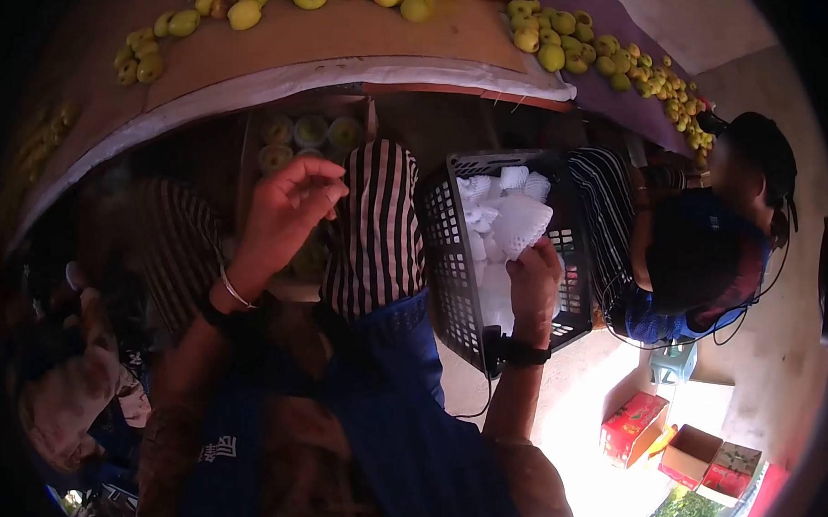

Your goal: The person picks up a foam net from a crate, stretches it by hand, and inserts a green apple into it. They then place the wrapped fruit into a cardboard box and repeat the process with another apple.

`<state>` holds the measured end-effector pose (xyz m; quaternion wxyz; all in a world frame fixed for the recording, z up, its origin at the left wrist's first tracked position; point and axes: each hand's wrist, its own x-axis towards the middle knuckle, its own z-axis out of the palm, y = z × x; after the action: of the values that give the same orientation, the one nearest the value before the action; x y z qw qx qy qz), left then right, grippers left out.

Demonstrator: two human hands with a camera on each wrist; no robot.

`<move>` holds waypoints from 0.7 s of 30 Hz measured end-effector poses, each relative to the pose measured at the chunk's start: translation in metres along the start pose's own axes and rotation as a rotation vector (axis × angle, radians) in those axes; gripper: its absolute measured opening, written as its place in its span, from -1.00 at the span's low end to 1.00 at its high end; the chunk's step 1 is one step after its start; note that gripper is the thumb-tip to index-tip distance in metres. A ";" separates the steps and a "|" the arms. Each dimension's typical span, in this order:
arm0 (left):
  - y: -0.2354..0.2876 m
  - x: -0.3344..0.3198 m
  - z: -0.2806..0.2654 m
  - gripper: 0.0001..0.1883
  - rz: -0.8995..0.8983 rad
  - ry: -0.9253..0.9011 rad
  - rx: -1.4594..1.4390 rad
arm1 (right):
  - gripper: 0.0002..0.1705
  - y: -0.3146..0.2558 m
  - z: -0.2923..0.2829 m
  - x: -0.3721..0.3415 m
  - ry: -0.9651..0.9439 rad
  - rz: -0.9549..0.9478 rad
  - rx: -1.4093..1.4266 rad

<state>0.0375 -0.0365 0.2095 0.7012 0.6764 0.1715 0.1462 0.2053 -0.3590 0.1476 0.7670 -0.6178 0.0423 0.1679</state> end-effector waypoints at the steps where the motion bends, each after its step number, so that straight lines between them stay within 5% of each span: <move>1: -0.001 -0.006 0.008 -0.80 0.051 -0.061 -0.099 | -0.71 -0.011 0.029 -0.011 -0.048 -0.067 -0.032; 4: 0.010 -0.023 0.022 -0.76 0.079 -0.147 -0.108 | -0.71 -0.041 0.107 -0.044 -0.273 0.052 0.306; 10: 0.034 -0.046 -0.006 -0.72 0.389 0.074 0.085 | -0.63 -0.028 0.197 -0.077 -0.568 0.074 0.001; 14: 0.032 -0.065 -0.030 -0.71 0.183 0.145 -0.150 | -0.61 -0.024 0.228 -0.089 -0.689 0.015 -0.254; 21: 0.008 -0.096 -0.064 -0.70 0.161 0.048 -0.385 | -0.53 -0.011 0.248 -0.101 -0.960 -0.070 -0.439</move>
<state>-0.0764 -0.0210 0.2196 0.7994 0.5376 0.1022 0.2482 0.0786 -0.1435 0.2427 0.5578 -0.6185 -0.3705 0.4111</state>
